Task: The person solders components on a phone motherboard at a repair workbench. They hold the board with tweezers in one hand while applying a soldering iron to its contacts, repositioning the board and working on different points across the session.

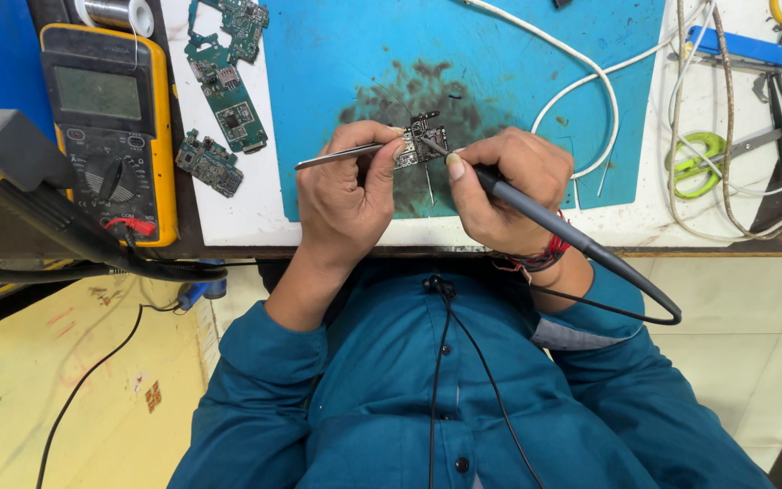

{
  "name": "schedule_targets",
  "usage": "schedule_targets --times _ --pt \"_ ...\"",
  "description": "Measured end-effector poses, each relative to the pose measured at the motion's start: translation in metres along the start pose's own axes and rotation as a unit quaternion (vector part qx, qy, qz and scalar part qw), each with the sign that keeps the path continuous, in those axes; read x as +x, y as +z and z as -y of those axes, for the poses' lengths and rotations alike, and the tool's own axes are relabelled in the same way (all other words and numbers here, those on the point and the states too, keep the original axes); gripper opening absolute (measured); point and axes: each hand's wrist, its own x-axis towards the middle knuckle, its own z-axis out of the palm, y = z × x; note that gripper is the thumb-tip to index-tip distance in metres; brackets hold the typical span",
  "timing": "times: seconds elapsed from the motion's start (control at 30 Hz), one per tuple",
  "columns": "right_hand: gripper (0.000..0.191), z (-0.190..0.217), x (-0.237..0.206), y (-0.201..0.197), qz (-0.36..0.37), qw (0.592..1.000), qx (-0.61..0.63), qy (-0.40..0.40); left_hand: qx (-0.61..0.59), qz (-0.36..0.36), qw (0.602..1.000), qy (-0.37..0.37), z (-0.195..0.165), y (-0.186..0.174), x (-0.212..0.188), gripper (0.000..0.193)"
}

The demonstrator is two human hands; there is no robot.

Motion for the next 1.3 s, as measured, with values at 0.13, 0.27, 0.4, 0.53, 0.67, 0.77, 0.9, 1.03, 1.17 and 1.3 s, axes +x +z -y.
schedule_targets --times 0.13,0.27,0.4,0.53,0.67,0.77,0.9,1.03,1.17,1.3 --pt "0.012 -0.0005 -0.0003 -0.0005 0.002 1.000 0.000 -0.005 0.004 -0.002 1.000 0.001 0.0005 0.0002 0.0000 0.010" --pt "0.012 -0.0006 -0.0002 -0.0007 0.003 1.000 0.000 -0.005 0.003 -0.001 1.000 0.002 0.0005 0.0001 -0.0005 0.010" --pt "0.012 -0.0003 0.0003 -0.0008 0.008 1.000 0.001 -0.006 0.005 -0.003 1.000 0.001 0.0006 0.0007 -0.0008 0.011" --pt "0.012 0.0003 0.0005 -0.0011 0.011 1.000 -0.002 -0.003 0.004 -0.002 1.000 0.002 0.0008 0.0007 -0.0010 0.010" --pt "0.012 0.0006 0.0002 -0.0008 0.007 1.000 -0.001 -0.002 0.000 -0.001 1.000 0.004 0.0012 0.0003 -0.0005 0.010" --pt "0.012 0.0001 -0.0001 -0.0002 0.004 1.000 -0.001 -0.002 0.000 -0.002 1.000 0.004 0.0007 0.0005 -0.0006 0.010" --pt "0.012 -0.0006 0.0000 -0.0010 0.007 1.000 -0.004 -0.003 0.000 -0.001 1.000 -0.004 0.0002 0.0005 -0.0005 0.010" --pt "0.012 -0.0004 0.0005 -0.0021 0.012 1.000 -0.002 -0.006 0.004 0.000 1.000 -0.003 0.0002 0.0003 -0.0002 0.010" --pt "0.012 0.0003 0.0010 -0.0016 0.012 1.000 0.003 -0.004 0.005 0.000 1.000 0.001 0.0009 -0.0004 -0.0002 0.010" --pt "0.012 0.0013 0.0006 -0.0010 0.010 1.000 0.003 -0.002 0.004 0.000 1.000 0.002 0.0010 -0.0002 -0.0004 0.010"
